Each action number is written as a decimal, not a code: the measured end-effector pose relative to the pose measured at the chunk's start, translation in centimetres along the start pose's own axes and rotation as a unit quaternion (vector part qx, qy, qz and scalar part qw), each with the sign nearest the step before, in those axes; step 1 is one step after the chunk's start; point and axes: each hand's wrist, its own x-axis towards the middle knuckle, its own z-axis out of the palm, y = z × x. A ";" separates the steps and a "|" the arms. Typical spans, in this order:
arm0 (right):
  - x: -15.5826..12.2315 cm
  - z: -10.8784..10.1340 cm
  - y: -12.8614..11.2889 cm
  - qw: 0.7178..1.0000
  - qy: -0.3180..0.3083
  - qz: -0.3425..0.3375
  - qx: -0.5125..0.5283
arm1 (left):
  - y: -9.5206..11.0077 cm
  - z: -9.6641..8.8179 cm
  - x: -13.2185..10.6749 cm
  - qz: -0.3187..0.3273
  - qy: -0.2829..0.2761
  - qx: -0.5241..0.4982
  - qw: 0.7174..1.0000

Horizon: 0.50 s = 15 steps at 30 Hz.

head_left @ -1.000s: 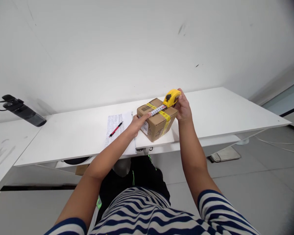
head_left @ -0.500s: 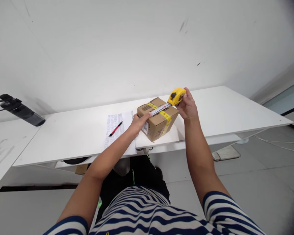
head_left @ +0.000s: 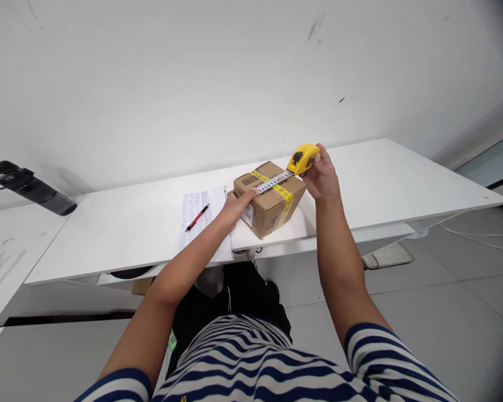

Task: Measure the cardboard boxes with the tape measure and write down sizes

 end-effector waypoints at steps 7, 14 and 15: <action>2.2 0.5 -4.2 0.995 -0.020 -0.014 -0.097 | -0.2 -0.6 0.0 0.009 -0.027 0.007 1.000; -2.3 8.7 -12.1 0.944 -0.141 -0.110 -0.277 | -0.8 -0.9 -0.4 0.029 -0.038 -0.008 0.999; -3.5 10.1 -12.6 0.929 -0.168 -0.115 -0.310 | -1.0 -0.8 -0.2 0.031 -0.039 -0.010 0.999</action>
